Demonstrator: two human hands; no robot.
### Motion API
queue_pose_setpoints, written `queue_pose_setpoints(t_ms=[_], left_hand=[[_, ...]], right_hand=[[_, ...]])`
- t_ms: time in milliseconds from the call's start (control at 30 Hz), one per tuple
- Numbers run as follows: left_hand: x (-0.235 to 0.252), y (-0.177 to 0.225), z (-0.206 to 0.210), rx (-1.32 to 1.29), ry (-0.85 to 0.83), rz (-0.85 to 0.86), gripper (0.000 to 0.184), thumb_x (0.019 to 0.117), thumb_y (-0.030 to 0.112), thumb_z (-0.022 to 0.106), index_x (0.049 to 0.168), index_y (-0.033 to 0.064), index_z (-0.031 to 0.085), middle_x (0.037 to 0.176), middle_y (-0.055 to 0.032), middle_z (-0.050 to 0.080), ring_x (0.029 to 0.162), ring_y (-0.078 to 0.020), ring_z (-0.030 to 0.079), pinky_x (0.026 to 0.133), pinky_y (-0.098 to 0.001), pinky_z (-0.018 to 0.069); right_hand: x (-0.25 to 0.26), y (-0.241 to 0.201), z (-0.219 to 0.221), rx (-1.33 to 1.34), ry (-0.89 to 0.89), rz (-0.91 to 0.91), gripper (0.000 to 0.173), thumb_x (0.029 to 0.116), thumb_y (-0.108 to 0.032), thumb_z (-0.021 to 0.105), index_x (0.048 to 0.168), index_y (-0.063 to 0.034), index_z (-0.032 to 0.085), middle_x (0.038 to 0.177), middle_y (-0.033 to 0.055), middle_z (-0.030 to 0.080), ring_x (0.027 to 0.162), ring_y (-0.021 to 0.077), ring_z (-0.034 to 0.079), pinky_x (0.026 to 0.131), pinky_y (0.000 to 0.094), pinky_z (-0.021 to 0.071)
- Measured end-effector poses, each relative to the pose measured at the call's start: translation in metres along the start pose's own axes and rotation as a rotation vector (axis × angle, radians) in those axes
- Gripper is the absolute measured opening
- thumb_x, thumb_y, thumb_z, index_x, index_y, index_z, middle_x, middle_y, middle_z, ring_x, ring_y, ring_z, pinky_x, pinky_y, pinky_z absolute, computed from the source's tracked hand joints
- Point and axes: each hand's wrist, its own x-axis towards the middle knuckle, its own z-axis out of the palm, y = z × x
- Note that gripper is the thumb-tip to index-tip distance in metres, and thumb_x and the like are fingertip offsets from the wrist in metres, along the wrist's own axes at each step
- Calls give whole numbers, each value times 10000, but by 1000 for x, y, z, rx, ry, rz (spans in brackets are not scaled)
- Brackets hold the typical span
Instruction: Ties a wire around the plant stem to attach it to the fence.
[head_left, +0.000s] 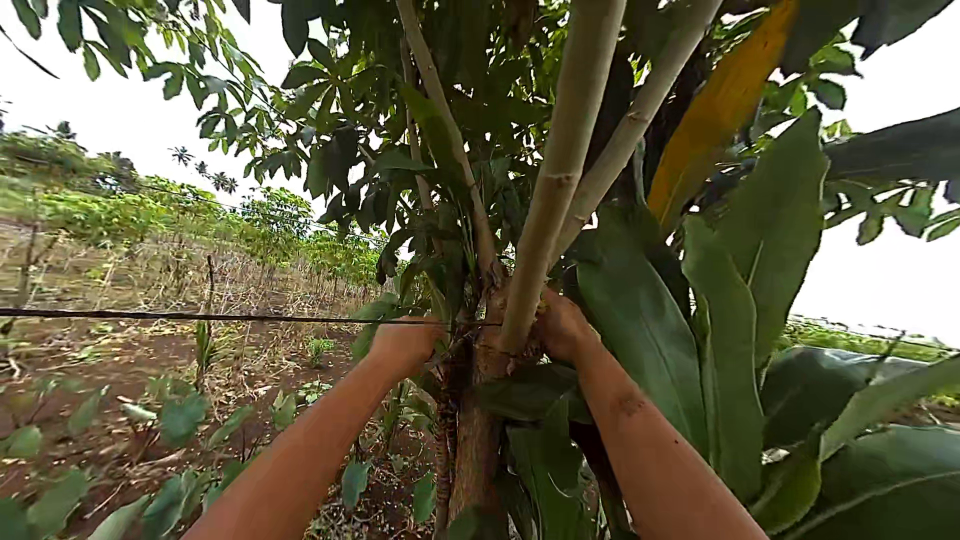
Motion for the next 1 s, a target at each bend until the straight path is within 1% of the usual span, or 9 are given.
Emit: queue_pose_setpoints(t_ms=[200,333,400,533,667,733,800,867,1000], left_hand=[[62,31,-12,33,284,106,399,1102,318,447,1250,15,661,1184,-238,695,1110,-450,671,900,-660,496],[87,36,2,45,542,262,335,1060,267,538,1010,-6,725,957,-211,721,918,-419,719,737,-621,539],[87,45,1,25,542,264,347,1037,299,585,956,-10,724,930,-216,722,918,-425,716,725,-619,529],[81,47,2,-67,540,221,298,1013,254,641,1221,54,716,1229,-205,681,1210,-435,607,965,-625,487],[31,6,32,-147,491,32,306,1052,229,552,1270,55,679,1274,-199,663,1198,-414,622,997,-613,487],[-13,1,50,-175,298,-42,347,1087,266,471,1291,58,660,1172,-204,702,1066,-407,686,922,-636,511],[-47,9,75,-159,383,102,346,1082,289,470,1221,66,694,928,-172,735,806,-371,726,721,-608,562],[-57,27,91,-161,603,276,325,1047,271,488,1206,91,706,798,-97,725,623,-284,704,549,-515,567],[-48,56,79,-106,667,427,423,1030,251,529,1427,125,607,947,-97,732,724,-266,728,589,-450,592]], right_hand=[[21,-12,-2,-97,-394,127,330,1131,-214,306,1266,-21,536,1017,63,667,896,146,673,807,329,573],[14,0,14,194,-236,128,263,1123,-169,331,1052,-58,559,757,16,603,656,107,613,634,269,556],[5,10,21,337,-27,93,253,1120,-154,342,1105,-17,555,799,53,620,685,127,637,638,285,565],[-7,35,23,641,226,-82,275,1116,-142,342,1066,5,569,832,59,630,735,120,641,695,269,560],[-44,69,23,934,257,-263,399,1131,-182,256,895,-104,569,835,-7,714,854,82,707,851,246,576],[-66,90,28,835,195,-384,307,1102,-152,285,1006,-85,569,1113,1,707,1125,80,648,1034,264,497],[-75,105,34,526,186,-551,225,1071,-164,367,1083,-27,546,1280,26,634,1229,67,573,1100,271,443],[-74,114,32,170,242,-742,305,1062,-150,434,1098,77,635,1284,88,649,1210,58,586,1065,235,460],[-66,109,12,-397,278,-931,354,1030,-237,513,1005,21,755,1153,180,724,1112,290,663,1008,426,482]])
